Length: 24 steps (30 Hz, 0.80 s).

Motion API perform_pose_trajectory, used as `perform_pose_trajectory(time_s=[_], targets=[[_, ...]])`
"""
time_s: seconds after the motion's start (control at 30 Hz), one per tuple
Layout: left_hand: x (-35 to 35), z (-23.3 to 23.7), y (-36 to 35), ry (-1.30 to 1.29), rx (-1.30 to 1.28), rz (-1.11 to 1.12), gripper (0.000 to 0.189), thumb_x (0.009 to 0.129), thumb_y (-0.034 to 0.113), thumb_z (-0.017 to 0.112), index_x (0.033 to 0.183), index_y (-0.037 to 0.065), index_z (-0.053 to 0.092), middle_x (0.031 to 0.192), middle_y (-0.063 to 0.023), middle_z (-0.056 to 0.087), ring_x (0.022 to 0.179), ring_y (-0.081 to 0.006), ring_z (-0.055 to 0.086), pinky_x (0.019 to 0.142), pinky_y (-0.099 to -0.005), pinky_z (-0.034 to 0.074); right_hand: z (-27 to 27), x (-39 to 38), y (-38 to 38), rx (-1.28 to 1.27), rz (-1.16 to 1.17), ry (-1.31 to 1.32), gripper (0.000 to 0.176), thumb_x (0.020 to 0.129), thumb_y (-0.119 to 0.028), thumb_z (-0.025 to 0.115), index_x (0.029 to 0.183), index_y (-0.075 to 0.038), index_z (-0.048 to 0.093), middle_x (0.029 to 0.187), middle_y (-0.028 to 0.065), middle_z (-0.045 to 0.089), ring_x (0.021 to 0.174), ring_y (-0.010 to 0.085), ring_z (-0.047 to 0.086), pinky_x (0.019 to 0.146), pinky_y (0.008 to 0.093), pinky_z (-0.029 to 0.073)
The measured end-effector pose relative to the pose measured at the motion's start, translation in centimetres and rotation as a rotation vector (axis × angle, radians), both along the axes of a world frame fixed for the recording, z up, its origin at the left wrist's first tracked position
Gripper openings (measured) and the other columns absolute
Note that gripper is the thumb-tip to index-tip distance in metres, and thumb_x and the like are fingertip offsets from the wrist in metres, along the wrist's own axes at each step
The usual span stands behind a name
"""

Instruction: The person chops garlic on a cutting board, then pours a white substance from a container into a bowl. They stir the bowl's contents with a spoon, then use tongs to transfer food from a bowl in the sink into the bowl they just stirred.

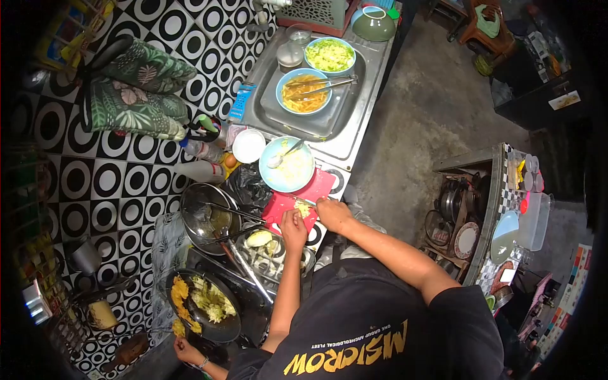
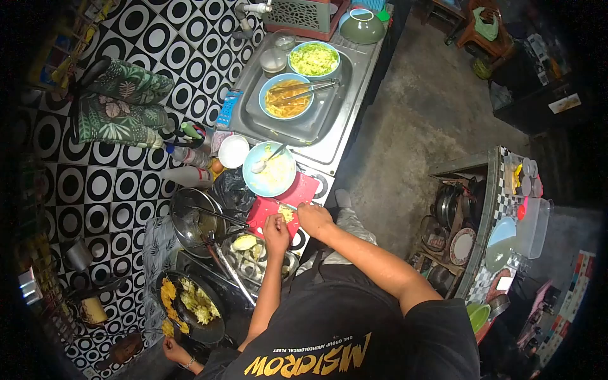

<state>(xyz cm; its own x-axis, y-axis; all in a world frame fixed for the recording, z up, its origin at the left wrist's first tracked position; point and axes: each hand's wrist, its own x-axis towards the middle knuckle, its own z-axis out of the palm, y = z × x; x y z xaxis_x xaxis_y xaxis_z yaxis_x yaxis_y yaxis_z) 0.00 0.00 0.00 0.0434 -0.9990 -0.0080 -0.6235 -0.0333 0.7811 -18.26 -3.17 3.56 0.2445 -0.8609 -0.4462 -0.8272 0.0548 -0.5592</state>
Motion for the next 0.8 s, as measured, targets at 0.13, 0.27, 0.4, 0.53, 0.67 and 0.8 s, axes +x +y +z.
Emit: perform_pose_trajectory(time_s=[0.13, 0.27, 0.4, 0.53, 0.67, 0.8], targets=[[-0.6, 0.4, 0.3, 0.022, 0.011, -0.003, 0.014, 0.097, 0.001, 0.063, 0.109, -0.003, 0.069, 0.097, -0.0194, 0.068, 0.083, -0.0347, 0.068, 0.074, -0.0443, 0.056, -1.2, 0.1, 1.1, -0.04, -0.01, 0.011, 0.039, 0.111, -0.031, 0.054, 0.115, 0.007, 0.064, 0.095, 0.0293, 0.076, 0.094, 0.0479, 0.076, 0.084, 0.0575, 0.06], [-0.2, 0.7, 0.1, 0.017, 0.008, -0.009, 0.014, 0.096, 0.001, 0.063, 0.109, -0.003, 0.069, 0.096, -0.0201, 0.067, 0.082, -0.0362, 0.068, 0.075, -0.0449, 0.056, 0.5, 0.2, 0.2, -0.075, 0.035, 0.037, 0.04, 0.111, -0.032, 0.053, 0.114, 0.007, 0.064, 0.093, 0.0302, 0.075, 0.091, 0.0476, 0.076, 0.082, 0.0576, 0.06], [0.0, -0.1, 0.0, 0.001, -0.025, -0.016, 0.013, 0.097, 0.001, 0.063, 0.108, -0.003, 0.068, 0.095, -0.0207, 0.066, 0.082, -0.0378, 0.067, 0.074, -0.0462, 0.055, -0.1, 0.4, 1.0, -0.049, -0.024, 0.003, 0.04, 0.111, -0.032, 0.054, 0.112, 0.007, 0.064, 0.095, 0.0311, 0.075, 0.093, 0.0477, 0.075, 0.082, 0.0575, 0.06], [-0.1, -0.3, -0.3, -0.003, -0.066, -0.018, 0.011, 0.097, 0.002, 0.065, 0.105, -0.003, 0.069, 0.094, -0.0197, 0.067, 0.082, -0.0348, 0.068, 0.073, -0.044, 0.055, 0.4, 0.1, 0.8, -0.02, -0.035, -0.016, 0.038, 0.111, -0.029, 0.052, 0.112, 0.007, 0.065, 0.1, 0.0309, 0.076, 0.097, 0.048, 0.076, 0.085, 0.0572, 0.06], [-0.2, 0.4, -0.1, 0.007, -0.051, -0.008, 0.01, 0.095, 0.002, 0.067, 0.104, -0.003, 0.069, 0.095, -0.0192, 0.068, 0.083, -0.0346, 0.069, 0.074, -0.0434, 0.056, 1.0, 0.5, 0.7, -0.005, -0.047, 0.002, 0.036, 0.11, -0.027, 0.051, 0.113, 0.006, 0.065, 0.101, 0.0313, 0.076, 0.098, 0.0474, 0.076, 0.086, 0.057, 0.06], [0.0, -0.1, 0.1, -0.04, -0.095, -0.02, 0.01, 0.094, 0.001, 0.067, 0.104, -0.002, 0.069, 0.096, -0.0195, 0.068, 0.082, -0.0349, 0.068, 0.074, -0.0438, 0.055, 0.0, 1.0, 1.0, -0.042, -0.071, -0.021, 0.04, 0.111, -0.031, 0.053, 0.11, 0.007, 0.065, 0.098, 0.0311, 0.075, 0.097, 0.0496, 0.075, 0.085, 0.0576, 0.059]])
